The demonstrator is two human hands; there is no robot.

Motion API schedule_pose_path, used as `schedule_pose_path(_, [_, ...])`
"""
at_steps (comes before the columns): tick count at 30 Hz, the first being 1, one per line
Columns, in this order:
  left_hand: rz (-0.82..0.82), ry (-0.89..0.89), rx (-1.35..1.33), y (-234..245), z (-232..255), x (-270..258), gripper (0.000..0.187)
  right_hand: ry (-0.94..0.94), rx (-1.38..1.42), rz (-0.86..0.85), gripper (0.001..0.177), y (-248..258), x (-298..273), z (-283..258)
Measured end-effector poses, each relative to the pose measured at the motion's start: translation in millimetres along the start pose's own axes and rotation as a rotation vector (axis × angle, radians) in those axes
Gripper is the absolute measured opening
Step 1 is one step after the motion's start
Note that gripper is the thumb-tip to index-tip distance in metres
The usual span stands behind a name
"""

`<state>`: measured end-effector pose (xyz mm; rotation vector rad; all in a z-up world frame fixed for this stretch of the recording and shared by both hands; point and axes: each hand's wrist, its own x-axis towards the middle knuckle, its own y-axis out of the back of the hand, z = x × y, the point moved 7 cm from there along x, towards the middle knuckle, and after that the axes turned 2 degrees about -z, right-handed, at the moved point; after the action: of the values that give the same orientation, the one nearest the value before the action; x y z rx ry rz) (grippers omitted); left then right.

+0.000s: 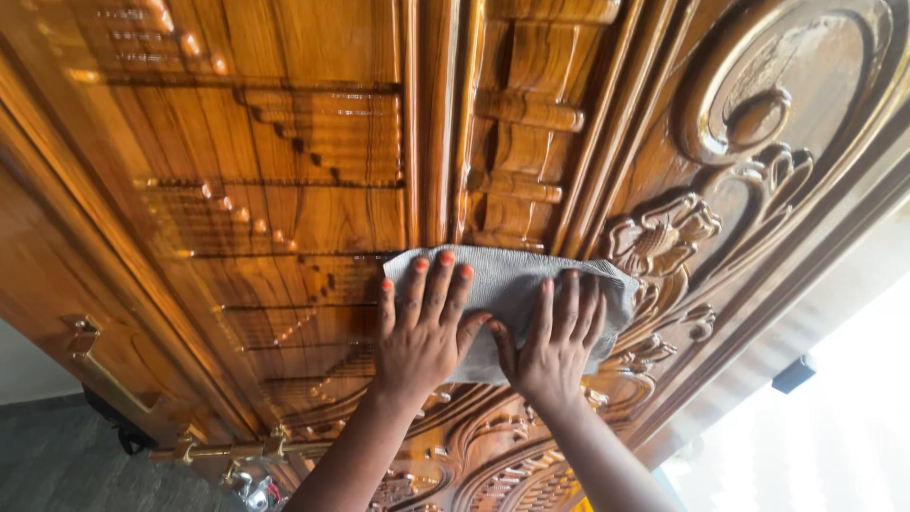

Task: The person wipes the surface of a large, ornately carved wooden door using a gray cloth. They systematically clean the flat panels and the recessed carved details, moving the cloth back and forth across the door's surface.

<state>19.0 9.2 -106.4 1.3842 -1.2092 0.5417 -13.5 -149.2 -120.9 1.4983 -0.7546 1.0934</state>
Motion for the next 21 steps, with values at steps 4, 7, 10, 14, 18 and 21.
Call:
schedule_pose_path(4, [-0.058, 0.076, -0.069, 21.8, 0.3, 17.4, 0.074, -0.055, -0.034, 0.012, 0.079, 12.7, 22.1, 2.8])
schedule_pose_path(7, [-0.044, 0.143, -0.112, 39.7, -4.1, 58.0, 0.077, -0.012, -0.059, 0.113, 0.070, 29.1, 55.9, -2.7])
schedule_pose_path(10, [0.009, 0.207, -0.094, 55.3, -17.1, 101.4, 0.081, 0.025, -0.320, 0.155, 0.067, 36.4, 107.0, -5.6])
schedule_pose_path(14, [0.039, 0.205, -0.036, 68.9, -37.4, 145.9, 0.083, 0.040, -0.141, 0.065, 0.065, 51.2, 170.7, 7.0])
schedule_pose_path(18, [0.062, 0.009, -0.024, 62.0, -37.7, 165.1, 0.060, 0.018, -0.161, -0.053, 0.065, 48.5, 188.2, 7.4])
schedule_pose_path(21, [0.070, 0.005, 0.067, 57.2, -28.6, 144.4, 0.055, 0.026, -0.220, -0.072, 0.064, 38.1, 177.2, 3.6])
